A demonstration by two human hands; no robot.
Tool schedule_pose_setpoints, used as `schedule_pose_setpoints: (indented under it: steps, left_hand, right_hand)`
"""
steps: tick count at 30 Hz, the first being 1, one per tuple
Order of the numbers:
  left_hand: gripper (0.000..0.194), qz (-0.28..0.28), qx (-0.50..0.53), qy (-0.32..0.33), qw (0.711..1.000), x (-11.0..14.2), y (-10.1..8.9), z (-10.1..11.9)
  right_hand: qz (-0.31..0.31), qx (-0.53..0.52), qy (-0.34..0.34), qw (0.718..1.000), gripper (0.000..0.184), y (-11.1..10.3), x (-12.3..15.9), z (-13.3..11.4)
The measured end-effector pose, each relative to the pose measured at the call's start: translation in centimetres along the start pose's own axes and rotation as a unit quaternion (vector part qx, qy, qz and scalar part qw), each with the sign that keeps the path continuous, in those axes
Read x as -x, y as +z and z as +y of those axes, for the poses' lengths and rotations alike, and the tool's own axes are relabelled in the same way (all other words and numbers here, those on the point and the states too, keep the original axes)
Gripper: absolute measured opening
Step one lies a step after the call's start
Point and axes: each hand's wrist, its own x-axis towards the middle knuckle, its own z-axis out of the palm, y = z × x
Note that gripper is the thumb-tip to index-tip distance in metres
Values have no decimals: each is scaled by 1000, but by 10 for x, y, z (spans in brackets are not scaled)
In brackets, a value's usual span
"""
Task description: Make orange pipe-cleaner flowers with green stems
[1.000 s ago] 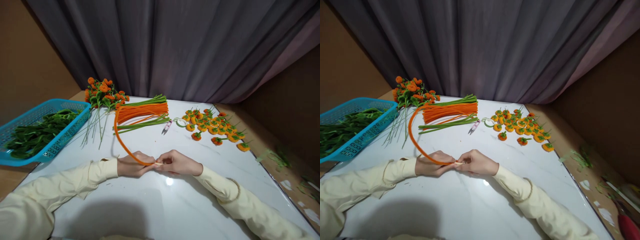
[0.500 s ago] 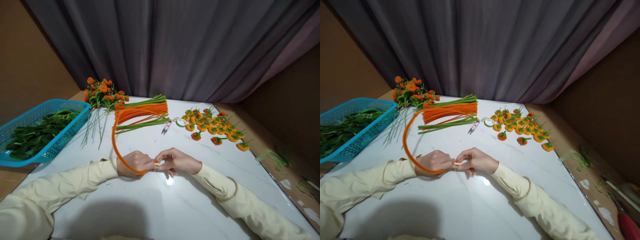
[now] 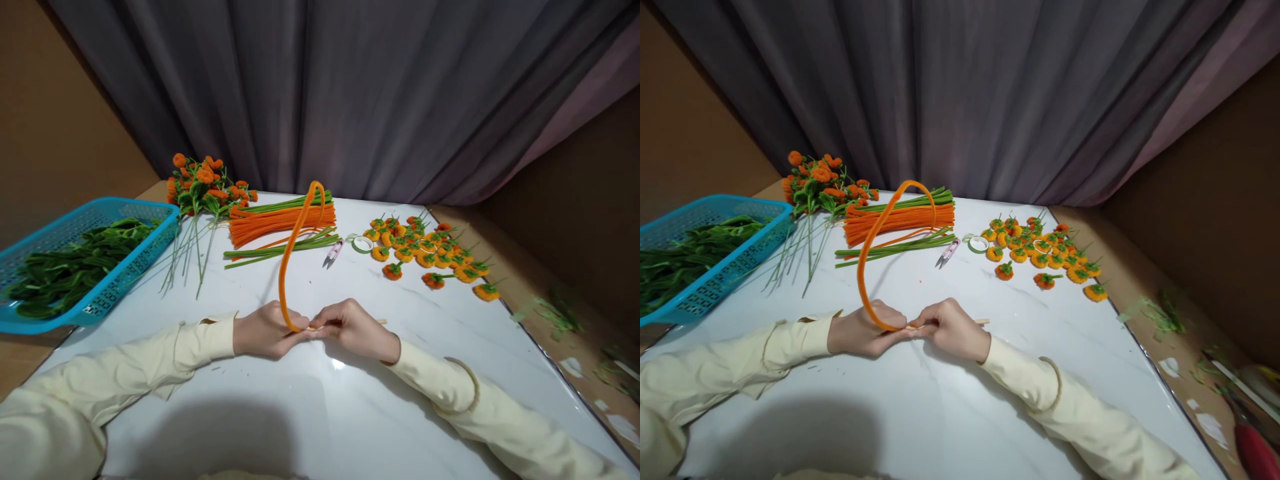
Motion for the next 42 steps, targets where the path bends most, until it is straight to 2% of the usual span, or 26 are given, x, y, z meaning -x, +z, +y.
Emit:
schedule_pose_setpoints:
  steps: [2, 6, 8, 11, 13, 16, 18, 22, 24, 30, 32, 34, 36, 39, 42]
  left_hand:
    - [32, -37, 34, -18, 999, -2, -6, 0]
    - [26, -113, 60, 18, 992, -8, -22, -1]
    - [26, -128, 83, 16, 988, -10, -27, -2]
    - [33, -126, 175, -28, 976, -12, -27, -3]
    - [40, -134, 274, -91, 948, -13, -25, -3]
    - [48, -138, 409, -211, 877, -14, -23, -2]
    - [51, -124, 460, -259, 840, -15, -22, -1]
    - [52, -106, 489, -295, 814, -16, -21, 2]
    - [51, -95, 497, -323, 800, -17, -19, 4]
    - [53, -86, 548, -384, 738, -16, -15, 6]
    - [50, -95, 586, -391, 704, -16, -15, 5]
    - [47, -99, 605, -398, 683, -17, -17, 5]
    - [47, -86, 591, -402, 694, -19, -20, 6]
    - [45, -56, 554, -392, 732, -23, -29, 12]
    - [42, -71, 537, -352, 763, -26, -40, 18]
  right_hand:
    - [-2, 55, -51, 997, 16, 0, 1, 0]
    - [-9, 136, -135, 981, 18, 1, 4, 0]
    - [-8, 171, -161, 972, 20, 3, 6, 0]
    - [-11, 230, -189, 955, 25, 5, 9, 1]
    - [-6, 265, -208, 942, 29, 6, 10, 3]
    - [33, 291, -245, 924, 33, 7, 11, 6]
    - [67, 310, -273, 908, 35, 7, 12, 6]
    - [103, 386, -319, 860, 36, 9, 12, 2]
    - [118, 425, -334, 833, 29, 10, 12, 0]
    - [161, 533, -393, 732, 18, 15, 14, -4]
    - [166, 550, -401, 714, 17, 15, 14, -4]
    - [179, 545, -396, 717, 19, 14, 14, -5]
    - [197, 527, -381, 733, 22, 13, 13, -5]
    - [215, 505, -362, 753, 26, 12, 12, -6]
    - [229, 494, -351, 761, 27, 10, 12, -7]
